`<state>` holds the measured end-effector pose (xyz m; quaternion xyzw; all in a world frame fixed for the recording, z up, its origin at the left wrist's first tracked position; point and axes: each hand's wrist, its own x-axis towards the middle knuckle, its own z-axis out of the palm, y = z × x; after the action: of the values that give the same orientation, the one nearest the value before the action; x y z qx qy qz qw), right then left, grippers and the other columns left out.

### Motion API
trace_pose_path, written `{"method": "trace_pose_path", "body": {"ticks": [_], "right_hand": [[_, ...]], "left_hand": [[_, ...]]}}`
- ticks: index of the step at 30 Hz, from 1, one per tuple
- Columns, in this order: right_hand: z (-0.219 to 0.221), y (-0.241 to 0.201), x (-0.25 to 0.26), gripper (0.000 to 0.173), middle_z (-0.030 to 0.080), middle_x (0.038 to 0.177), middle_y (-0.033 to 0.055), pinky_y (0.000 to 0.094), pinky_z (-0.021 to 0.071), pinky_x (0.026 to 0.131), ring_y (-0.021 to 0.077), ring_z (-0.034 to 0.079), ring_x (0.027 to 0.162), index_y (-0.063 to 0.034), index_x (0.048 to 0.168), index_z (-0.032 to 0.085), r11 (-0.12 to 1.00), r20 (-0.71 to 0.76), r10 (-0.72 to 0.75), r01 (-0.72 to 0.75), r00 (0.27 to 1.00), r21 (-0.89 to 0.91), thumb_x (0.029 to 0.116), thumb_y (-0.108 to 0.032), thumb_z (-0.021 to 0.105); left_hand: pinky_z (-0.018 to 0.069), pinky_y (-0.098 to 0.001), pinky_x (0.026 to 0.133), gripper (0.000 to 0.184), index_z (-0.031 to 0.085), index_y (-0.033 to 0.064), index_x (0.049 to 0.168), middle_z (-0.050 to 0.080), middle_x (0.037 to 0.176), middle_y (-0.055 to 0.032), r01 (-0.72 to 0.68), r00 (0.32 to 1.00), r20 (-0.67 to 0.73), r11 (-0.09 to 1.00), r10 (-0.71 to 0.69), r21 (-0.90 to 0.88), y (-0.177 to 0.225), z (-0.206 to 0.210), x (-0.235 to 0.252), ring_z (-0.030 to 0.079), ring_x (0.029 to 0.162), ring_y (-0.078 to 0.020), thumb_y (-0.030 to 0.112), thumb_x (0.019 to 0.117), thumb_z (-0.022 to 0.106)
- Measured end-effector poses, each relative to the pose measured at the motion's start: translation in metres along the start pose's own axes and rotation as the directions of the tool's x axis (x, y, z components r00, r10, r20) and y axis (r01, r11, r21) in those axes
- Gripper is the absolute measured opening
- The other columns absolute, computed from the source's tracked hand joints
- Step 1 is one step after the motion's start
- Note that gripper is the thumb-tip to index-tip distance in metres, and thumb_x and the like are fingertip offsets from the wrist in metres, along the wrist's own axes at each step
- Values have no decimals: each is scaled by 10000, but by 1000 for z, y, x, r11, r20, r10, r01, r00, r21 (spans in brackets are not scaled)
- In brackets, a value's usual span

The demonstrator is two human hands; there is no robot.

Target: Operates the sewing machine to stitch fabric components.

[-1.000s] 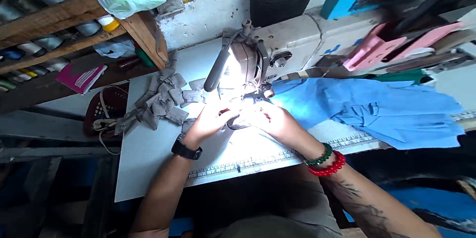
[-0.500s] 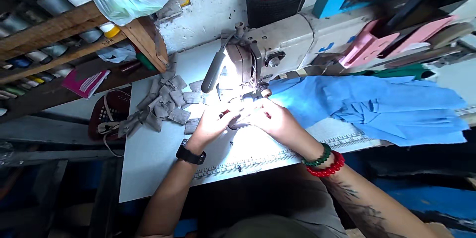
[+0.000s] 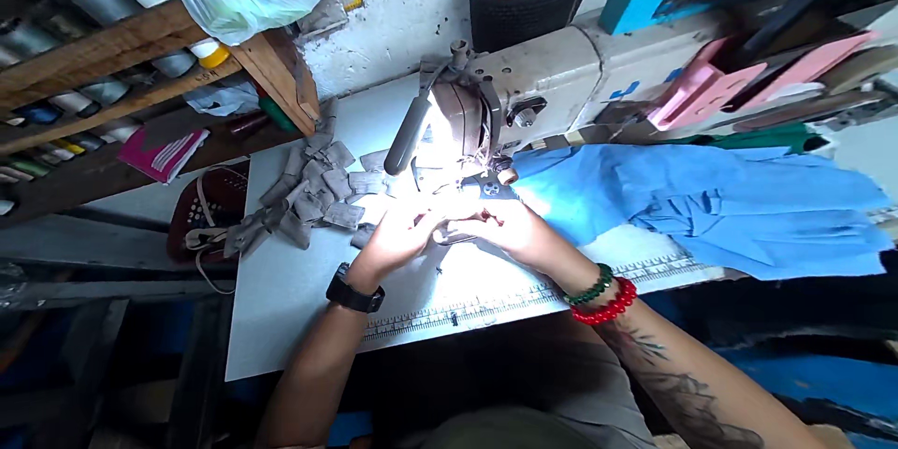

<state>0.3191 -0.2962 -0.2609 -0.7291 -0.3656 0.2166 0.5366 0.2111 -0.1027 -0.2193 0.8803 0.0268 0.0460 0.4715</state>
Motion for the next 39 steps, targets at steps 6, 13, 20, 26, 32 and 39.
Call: {"method": "trace_pose_path", "body": {"ticks": [6, 13, 20, 26, 32, 39], "right_hand": [[2, -4, 0, 77, 587, 707, -87, 158, 439, 613, -36, 511, 626, -101, 916, 699, 992, 11, 48, -49, 999, 115, 919, -167, 739], [-10, 0, 2, 193, 660, 826, 6, 340, 513, 746, 92, 602, 767, -108, 1003, 735, 975, 59, 103, -89, 993, -202, 1009, -276, 640], [-2, 6, -22, 314, 748, 895, 89, 553, 554, 689, 298, 721, 815, -203, 1236, 741, 781, -102, -45, -29, 994, -623, 995, -331, 587], [2, 6, -22, 218, 743, 859, 107, 546, 544, 643, 324, 720, 778, -145, 1107, 777, 675, -82, -89, -1, 993, -738, 946, -218, 648], [3, 9, -24, 184, 746, 866, 88, 521, 542, 605, 304, 719, 751, -146, 1058, 783, 630, -56, -151, 53, 987, -775, 935, -167, 647], [1, 12, -12, 164, 697, 780, 98, 458, 541, 625, 270, 685, 721, -58, 953, 760, 707, -89, -214, 92, 973, -701, 929, -162, 636]], "left_hand": [[369, -139, 466, 246, 617, 94, 841, 515, 602, 78, 402, 891, 286, 906, -353, -134, 11, -3, 11, 441, 481, 22, 205, 1052, 556], [492, -362, 691, 295, 682, 18, 921, 605, 766, -56, 145, 976, 123, 956, -181, 254, -8, 13, 29, 583, 717, -145, 249, 1048, 549], [529, -509, 767, 278, 695, 77, 1019, 678, 867, -103, 291, 947, -4, 853, -321, 433, -10, 17, 55, 670, 845, -259, 341, 997, 611], [537, -483, 698, 243, 697, 56, 896, 651, 782, -97, 243, 967, -31, 877, -254, 414, -17, 14, 64, 653, 747, -246, 282, 974, 652], [549, -434, 640, 231, 694, 64, 876, 649, 723, -72, 292, 955, -47, 891, -294, 347, -18, 14, 63, 644, 663, -198, 275, 964, 659], [542, -435, 597, 284, 679, 65, 843, 641, 692, -71, 223, 974, -119, 914, -193, 338, -31, 7, 71, 641, 620, -201, 310, 985, 656]]}}
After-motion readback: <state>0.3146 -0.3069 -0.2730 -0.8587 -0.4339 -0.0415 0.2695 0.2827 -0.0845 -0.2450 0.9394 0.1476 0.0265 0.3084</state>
